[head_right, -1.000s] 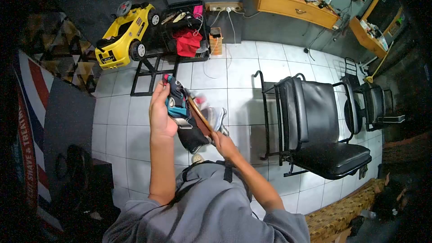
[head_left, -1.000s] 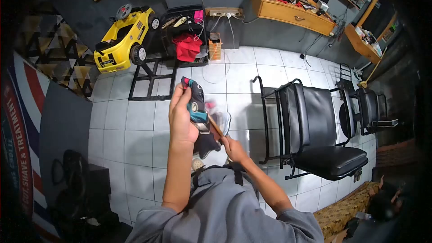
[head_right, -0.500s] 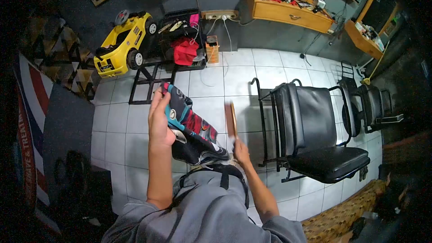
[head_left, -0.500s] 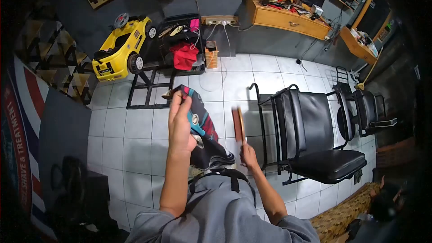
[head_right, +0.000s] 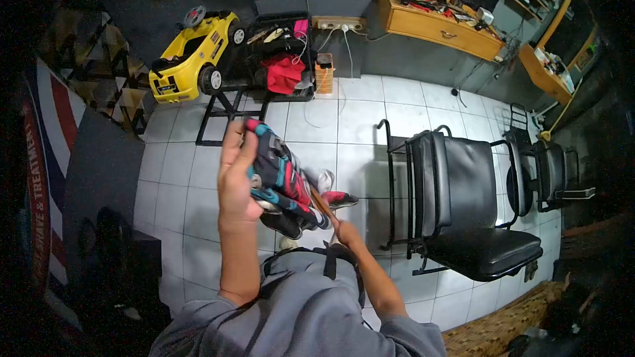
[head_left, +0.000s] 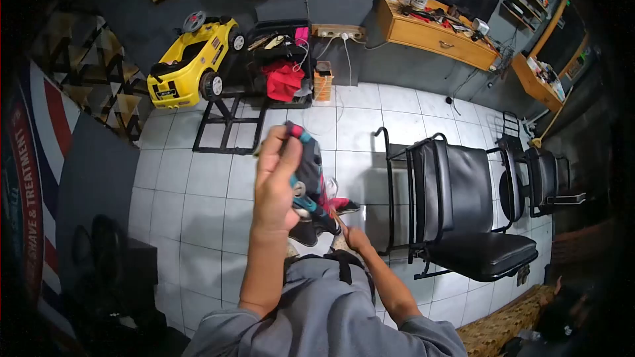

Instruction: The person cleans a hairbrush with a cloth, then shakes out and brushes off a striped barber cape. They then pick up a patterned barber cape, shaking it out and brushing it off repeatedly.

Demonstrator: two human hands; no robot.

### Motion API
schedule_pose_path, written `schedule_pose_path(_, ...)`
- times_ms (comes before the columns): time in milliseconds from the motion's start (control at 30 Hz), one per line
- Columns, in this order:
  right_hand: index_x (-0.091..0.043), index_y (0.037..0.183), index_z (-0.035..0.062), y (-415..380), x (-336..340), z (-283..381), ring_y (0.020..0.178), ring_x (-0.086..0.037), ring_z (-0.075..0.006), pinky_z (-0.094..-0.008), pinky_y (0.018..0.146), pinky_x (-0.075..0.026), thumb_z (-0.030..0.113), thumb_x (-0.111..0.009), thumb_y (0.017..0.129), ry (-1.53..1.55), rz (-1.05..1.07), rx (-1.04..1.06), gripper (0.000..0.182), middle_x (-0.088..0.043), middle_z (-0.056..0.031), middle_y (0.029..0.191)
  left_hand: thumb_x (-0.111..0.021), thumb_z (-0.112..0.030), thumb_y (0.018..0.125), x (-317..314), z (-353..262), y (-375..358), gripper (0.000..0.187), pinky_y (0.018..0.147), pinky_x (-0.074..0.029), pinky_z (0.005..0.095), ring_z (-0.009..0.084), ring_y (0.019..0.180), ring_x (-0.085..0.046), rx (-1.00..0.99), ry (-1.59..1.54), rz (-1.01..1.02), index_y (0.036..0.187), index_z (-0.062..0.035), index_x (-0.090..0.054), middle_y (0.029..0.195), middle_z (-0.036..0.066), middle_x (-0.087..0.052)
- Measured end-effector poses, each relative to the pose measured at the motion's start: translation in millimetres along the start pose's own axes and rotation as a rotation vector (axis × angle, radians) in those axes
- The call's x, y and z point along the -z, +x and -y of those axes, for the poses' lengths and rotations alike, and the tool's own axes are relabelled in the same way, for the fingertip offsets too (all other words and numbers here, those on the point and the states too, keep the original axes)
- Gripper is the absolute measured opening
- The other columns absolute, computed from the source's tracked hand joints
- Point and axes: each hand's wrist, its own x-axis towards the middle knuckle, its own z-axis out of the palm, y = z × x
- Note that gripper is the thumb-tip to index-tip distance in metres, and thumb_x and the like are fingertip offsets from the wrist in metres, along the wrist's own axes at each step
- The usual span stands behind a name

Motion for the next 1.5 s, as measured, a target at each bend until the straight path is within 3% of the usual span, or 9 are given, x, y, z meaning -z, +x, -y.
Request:
schedule_pose_path(233,-0.063,0.084,-0.0052,-43,-60,-133,0.087,-0.059,-0.0433,-0.0475,0.075,-0.046,0.049,-0.031,0.093,-0.062,-0.032,-0.173,0.063,-0.06,-0.0302,0.083,-0.046,-0.009,0.094,20,-21,-3,0.01,0.064,-0.048,0.0219,0.0074,0.07,-0.058,0.013,0.089,0.045,0.1,-0.004,-0.052,0.081,0.001,-0.059)
schedule_pose_path(300,-0.064,0.076,-0.0031,-33,-27,-91,0.075,-0.064,-0.0388,-0.0435,0.064,-0.048,0.048,-0.034,0.093,0.044,-0.25,-0.278,0.061,-0.063,-0.0253,0.076,-0.047,-0.011,0.093,23,-7,0,0.01,0.059,-0.046,0.0202,0.0057,0.065,-0.055,0.104,0.116,-0.017,0.095,-0.0043,-0.054,0.077,-0.001,-0.057)
schedule_pose_path(433,-0.04,0.067,0.0119,-47,84,55,0.037,-0.031,-0.0069,-0.0229,0.033,-0.023,0.05,-0.03,0.096,1.028,-0.365,0.038,0.049,-0.035,0.0019,0.049,-0.047,-0.011,0.091,29,15,2,0.009,0.063,-0.039,0.0168,0.0022,0.07,-0.048,0.225,0.212,0.09,0.093,-0.0045,-0.053,0.078,-0.003,-0.053)
schedule_pose_path(633,-0.044,0.075,0.0081,-98,148,186,0.051,-0.037,-0.008,-0.022,0.045,-0.03,0.045,-0.029,0.098,1.306,-0.128,0.405,0.046,-0.04,0.0013,0.059,-0.046,-0.007,0.089,25,29,-5,0.011,0.075,-0.039,0.02,0.0044,0.081,-0.048,0.27,0.23,0.422,0.095,-0.003,-0.055,0.087,-0.002,-0.053)
schedule_pose_path(900,-0.061,0.101,0.0018,-23,-19,-11,0.086,-0.062,-0.0383,-0.0456,0.074,-0.047,0.038,-0.036,0.095,-0.074,0.091,0.043,0.044,-0.063,-0.0232,0.086,-0.045,-0.007,0.089,34,-2,-9,0.012,0.065,-0.047,0.0226,0.0092,0.071,-0.057,0.143,-0.088,0.167,0.098,-0.0052,-0.051,0.082,0.003,-0.057)
schedule_pose_path(1100,-0.065,0.091,-0.004,-44,-44,-96,0.09,-0.059,-0.043,-0.0483,0.079,-0.045,0.057,-0.036,0.089,-0.037,0.038,-0.339,0.067,-0.061,-0.0292,0.087,-0.051,-0.014,0.089,55,-5,0,0.023,0.071,-0.045,0.0203,0.0063,0.077,-0.055,0.198,0.152,0.103,0.107,-0.0006,-0.051,0.087,0.0,-0.056)
schedule_pose_path(1167,-0.064,0.082,-0.0059,-31,-25,-86,0.083,-0.06,-0.0446,-0.0481,0.073,-0.046,0.057,-0.038,0.088,0.084,-0.091,-0.287,0.069,-0.06,-0.0306,0.08,-0.063,-0.011,0.083,57,-4,-1,0.027,0.075,-0.043,0.0195,0.0049,0.082,-0.052,0.246,0.246,0.385,0.106,-0.0001,-0.053,0.089,-0.001,-0.055)
schedule_pose_path(1367,-0.061,0.09,-0.0031,-17,101,62,0.078,-0.064,-0.0292,-0.0398,0.069,-0.047,0.048,-0.047,0.09,0.525,-0.284,-0.04,0.053,-0.063,-0.0199,0.074,-0.08,-0.014,0.068,52,8,-4,0.039,0.074,-0.043,0.0209,0.0057,0.084,-0.054,0.367,0.888,0.943,0.098,-0.0031,-0.058,0.09,0.0,-0.06)
schedule_pose_path(1500,-0.054,0.104,-0.0007,-18,134,112,0.088,-0.06,-0.0191,-0.0344,0.074,-0.048,0.03,-0.065,0.084,0.827,-0.231,0.367,0.039,-0.062,-0.0117,0.097,-0.079,-0.022,0.068,49,14,-5,0.041,0.062,-0.045,0.0256,0.0108,0.067,-0.058,0.309,1.216,0.937,0.1,-0.0026,-0.061,0.073,0.008,-0.063)
